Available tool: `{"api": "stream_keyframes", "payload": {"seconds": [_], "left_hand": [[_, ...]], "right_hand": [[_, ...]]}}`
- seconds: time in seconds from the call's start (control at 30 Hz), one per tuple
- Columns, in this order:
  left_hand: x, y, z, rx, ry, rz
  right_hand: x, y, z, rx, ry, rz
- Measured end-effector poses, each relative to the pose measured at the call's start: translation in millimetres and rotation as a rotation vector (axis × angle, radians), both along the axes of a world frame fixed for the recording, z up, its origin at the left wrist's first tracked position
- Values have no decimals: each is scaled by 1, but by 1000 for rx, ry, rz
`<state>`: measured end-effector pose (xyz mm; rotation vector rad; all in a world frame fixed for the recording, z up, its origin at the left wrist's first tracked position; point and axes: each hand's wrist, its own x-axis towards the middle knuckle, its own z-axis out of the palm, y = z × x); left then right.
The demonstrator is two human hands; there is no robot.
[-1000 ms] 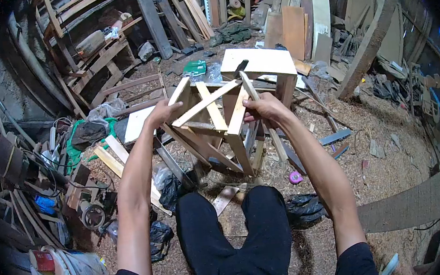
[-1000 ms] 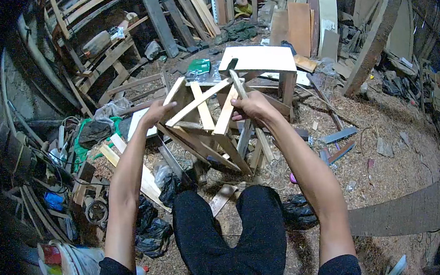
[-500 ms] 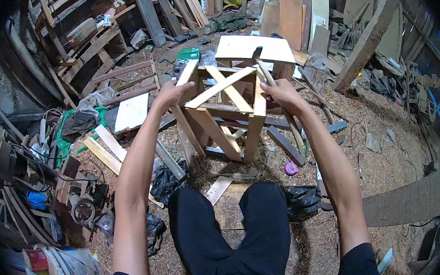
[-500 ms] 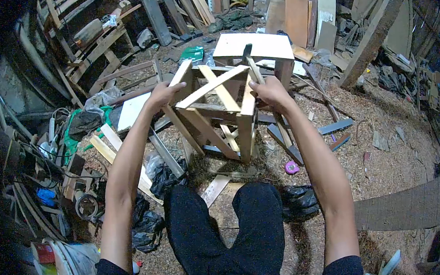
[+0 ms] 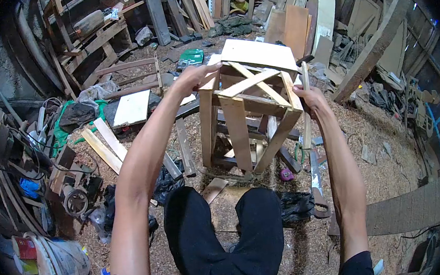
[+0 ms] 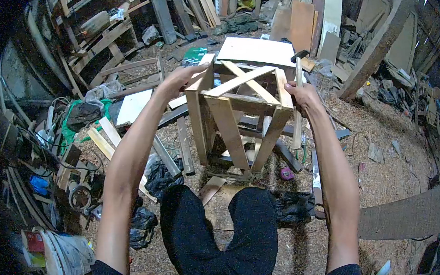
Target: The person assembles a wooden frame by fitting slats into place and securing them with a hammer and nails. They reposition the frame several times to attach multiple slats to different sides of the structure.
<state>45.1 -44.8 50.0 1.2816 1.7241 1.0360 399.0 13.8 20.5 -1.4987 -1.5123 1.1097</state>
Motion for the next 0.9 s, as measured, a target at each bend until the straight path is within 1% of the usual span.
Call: {"api": "stream_keyframes", "payload": {"seconds": [0.03, 0.07, 0.1, 0.17, 0.23, 0.27, 0.3, 0.33, 0.37, 0.4, 0.43, 0.5, 0.57, 0.6, 0.63, 0.67, 0.73, 0.77, 0.8, 0.83, 0.87, 0.9], "left_hand": [[-7, 5, -6, -48, 55, 1], [-23, 9, -8, -253, 73, -177], [-23, 0, -8, -307, 97, -148], [-47, 10, -48, -304, 134, -166], [-62, 13, -62, -293, 188, -138], [-68, 12, -72, -289, 237, -102], [-74, 19, -83, -200, 428, -78], [-66, 8, -74, -210, 426, -74], [-54, 4, -61, -47, 499, 14], [-33, -5, -36, 115, 572, 97], [-16, -12, -16, 278, 643, 180], [9, -16, 15, 86, 129, -264], [23, -4, -2, 24, 406, -178], [11, 5, -17, 58, 417, -60], [-9, 11, -20, 2, 76, -190], [-20, 7, -22, -33, 28, -162], [-26, 3, -19, -68, -14, -136], [-26, 1, -17, -114, 39, -87], [-25, 0, -16, -159, 89, -39], [-24, 0, -16, -150, 88, -39], [-22, 4, -19, -72, 190, -21], [-21, 9, -23, 4, 293, -2]], "right_hand": [[-5, -5, 5, -9, 72, 7], [-11, -8, 10, -13, 148, 12], [-24, -21, 20, -45, 233, 34], [-43, -24, 24, -75, 221, 139], [-62, -22, 24, -84, 228, 195], [-69, -26, 22, -88, 367, 258], [-71, -17, 18, -85, 298, 356], [-82, -27, 24, -132, 383, 384], [-95, -34, 32, -172, 470, 414], [-111, -47, 42, -198, 431, 392], [-123, -49, 41, -219, 482, 447], [-139, -46, 34, -235, 589, 513], [-141, -52, 36, -243, 570, 506], [-137, -51, 32, -180, 411, 441], [-130, -47, 24, -121, 250, 372], [-113, -14, -16, 98, -121, 358], [-86, -11, -51, 224, -528, 79], [-68, -11, -84, 360, -535, 21], [-55, -16, -108, 341, -595, -22], [-42, -23, -130, 232, -589, -35], [-31, -29, -155, 252, -561, -38], [-19, -25, -199, 62, -397, -88]]}}
